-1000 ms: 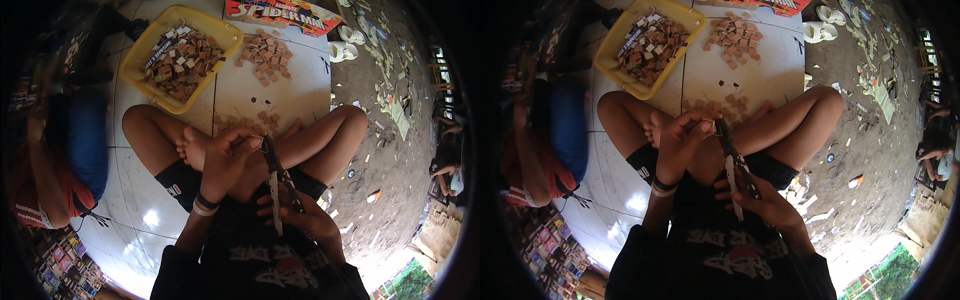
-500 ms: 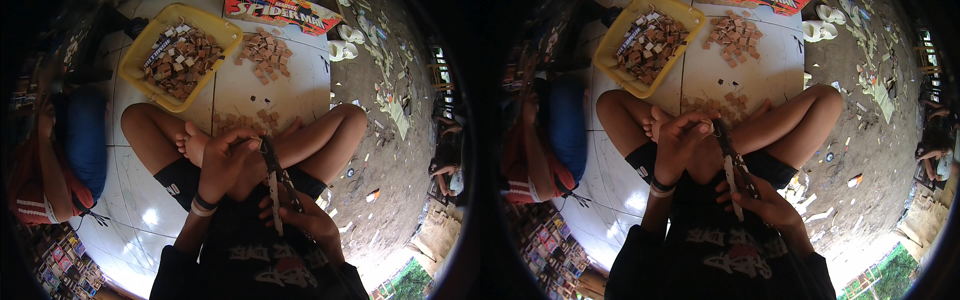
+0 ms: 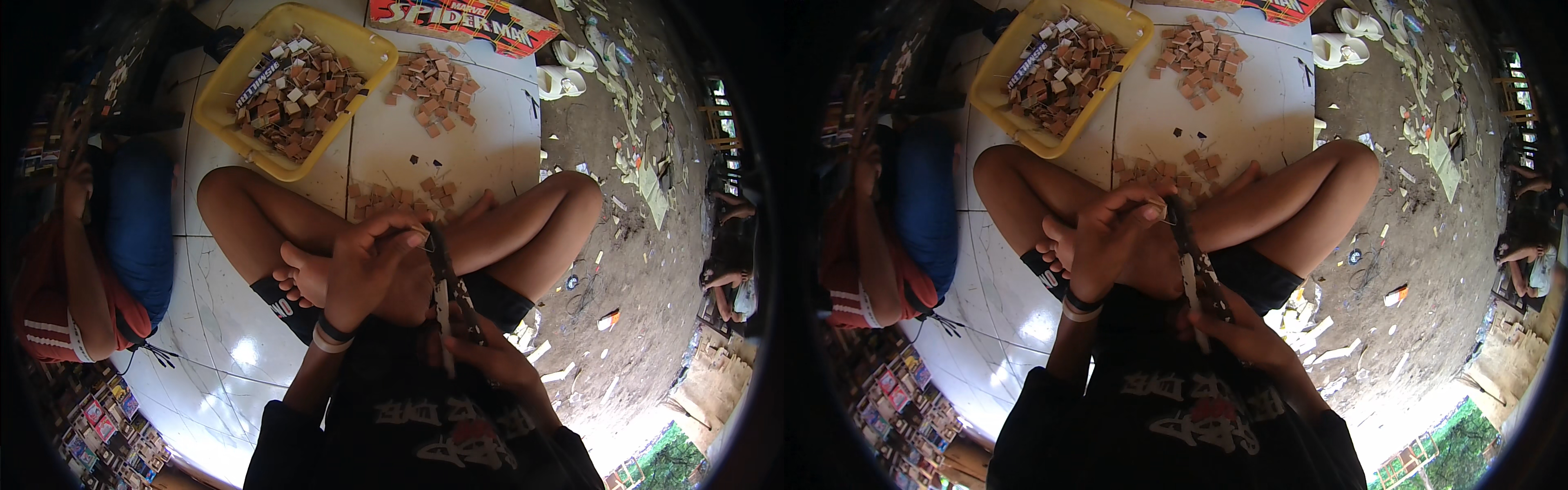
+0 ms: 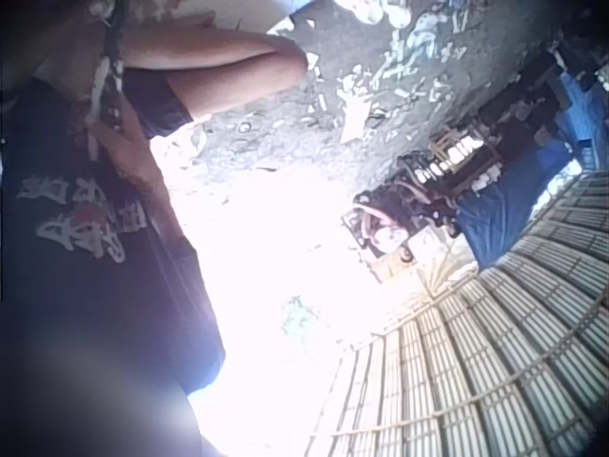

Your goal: The person sits cross-legged on the floor and uses a knife to carve small wooden blocks into smaller pieces. They repeatedly pick up a block, shave off pieces with the knife, and place the carved pieces into a yellow basket or onto the floor.

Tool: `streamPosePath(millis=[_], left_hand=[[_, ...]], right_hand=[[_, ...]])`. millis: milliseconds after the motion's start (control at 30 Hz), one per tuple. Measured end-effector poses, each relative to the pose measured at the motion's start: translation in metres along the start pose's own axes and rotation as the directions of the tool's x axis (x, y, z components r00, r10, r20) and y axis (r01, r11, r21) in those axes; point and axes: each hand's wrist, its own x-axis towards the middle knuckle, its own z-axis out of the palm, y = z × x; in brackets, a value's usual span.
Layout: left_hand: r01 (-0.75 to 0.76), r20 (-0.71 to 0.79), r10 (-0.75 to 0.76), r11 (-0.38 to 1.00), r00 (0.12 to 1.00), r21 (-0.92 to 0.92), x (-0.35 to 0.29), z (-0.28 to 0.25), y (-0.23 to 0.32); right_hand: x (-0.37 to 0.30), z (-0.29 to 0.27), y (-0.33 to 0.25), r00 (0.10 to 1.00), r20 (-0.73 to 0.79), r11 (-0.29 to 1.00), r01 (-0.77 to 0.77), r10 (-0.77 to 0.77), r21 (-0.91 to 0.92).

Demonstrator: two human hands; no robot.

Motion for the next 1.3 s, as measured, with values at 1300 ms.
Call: streamPosePath(millis=[1300], left_hand=[[0.125,-0.065,-0.114,0.969,0.991,0.212,0.061,-0.015,-0.053]], right_hand=[[0.01,-0.023,0.019,0.928,-0.294,0.966,0.179,-0.229,-0.185]])
